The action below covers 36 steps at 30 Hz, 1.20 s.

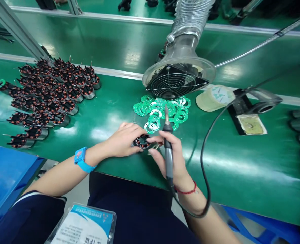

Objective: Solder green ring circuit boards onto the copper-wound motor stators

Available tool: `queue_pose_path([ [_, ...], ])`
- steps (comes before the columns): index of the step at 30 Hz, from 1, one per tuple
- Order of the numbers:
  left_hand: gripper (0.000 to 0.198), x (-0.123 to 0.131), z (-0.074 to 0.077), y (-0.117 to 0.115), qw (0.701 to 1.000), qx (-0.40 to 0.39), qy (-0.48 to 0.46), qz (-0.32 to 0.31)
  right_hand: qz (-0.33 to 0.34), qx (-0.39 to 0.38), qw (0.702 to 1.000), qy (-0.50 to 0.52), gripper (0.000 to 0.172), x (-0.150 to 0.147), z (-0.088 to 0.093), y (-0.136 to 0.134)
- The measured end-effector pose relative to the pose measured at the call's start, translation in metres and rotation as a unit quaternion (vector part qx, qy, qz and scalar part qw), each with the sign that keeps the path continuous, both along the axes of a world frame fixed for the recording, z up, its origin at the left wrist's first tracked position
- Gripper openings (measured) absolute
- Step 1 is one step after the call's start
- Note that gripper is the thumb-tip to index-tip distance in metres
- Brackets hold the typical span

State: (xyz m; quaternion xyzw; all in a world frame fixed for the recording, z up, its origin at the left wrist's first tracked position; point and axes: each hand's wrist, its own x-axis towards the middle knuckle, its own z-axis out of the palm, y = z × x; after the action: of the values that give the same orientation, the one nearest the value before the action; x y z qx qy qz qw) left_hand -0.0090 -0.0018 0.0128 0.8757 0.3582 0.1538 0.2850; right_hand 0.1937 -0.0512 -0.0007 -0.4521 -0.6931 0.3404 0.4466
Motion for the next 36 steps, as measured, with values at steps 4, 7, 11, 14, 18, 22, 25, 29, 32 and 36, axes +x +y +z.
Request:
queue_pose_path([
  [4, 0.043, -0.011, 0.005, 0.005, 0.999, -0.011, 0.019, -0.030, -0.029, -0.012, 0.988, -0.153, 0.054, 0.003, 0.004, -0.008],
  [7, 0.036, -0.019, 0.011, 0.008, 0.999, -0.016, 0.017, -0.046, -0.017, -0.082, 0.976, -0.202, 0.050, 0.007, 0.006, -0.010],
  [11, 0.028, -0.023, 0.017, 0.011, 0.997, -0.045, -0.027, -0.056, -0.036, -0.087, 0.981, -0.169, 0.056, 0.012, 0.006, -0.006],
  [14, 0.026, -0.019, 0.014, 0.010, 0.996, -0.057, -0.046, -0.050, -0.058, -0.040, 0.986, -0.154, 0.057, 0.011, 0.010, 0.001],
  [18, 0.041, -0.009, 0.001, 0.007, 0.999, -0.022, -0.038, -0.027, -0.054, 0.028, 0.978, -0.201, 0.051, 0.000, 0.020, 0.008],
  [22, 0.042, 0.000, -0.005, 0.006, 0.999, -0.006, -0.030, -0.019, -0.047, 0.078, 0.962, -0.257, 0.045, -0.015, 0.022, 0.009],
  [25, 0.041, 0.002, -0.003, 0.005, 0.999, -0.009, -0.038, -0.002, -0.072, 0.084, 0.965, -0.236, 0.044, -0.020, 0.017, 0.007],
  [29, 0.046, 0.002, 0.000, 0.001, 0.995, -0.039, -0.088, 0.017, -0.116, 0.062, 0.974, -0.186, 0.050, -0.019, 0.008, 0.001],
  [32, 0.045, 0.007, 0.001, -0.002, 0.989, -0.046, -0.140, 0.021, -0.112, 0.028, 0.983, -0.144, 0.048, -0.015, 0.001, -0.006],
  [36, 0.041, 0.021, 0.000, -0.005, 0.990, -0.021, -0.133, 0.042, -0.100, -0.003, 0.990, -0.094, 0.046, -0.010, -0.007, -0.013],
])
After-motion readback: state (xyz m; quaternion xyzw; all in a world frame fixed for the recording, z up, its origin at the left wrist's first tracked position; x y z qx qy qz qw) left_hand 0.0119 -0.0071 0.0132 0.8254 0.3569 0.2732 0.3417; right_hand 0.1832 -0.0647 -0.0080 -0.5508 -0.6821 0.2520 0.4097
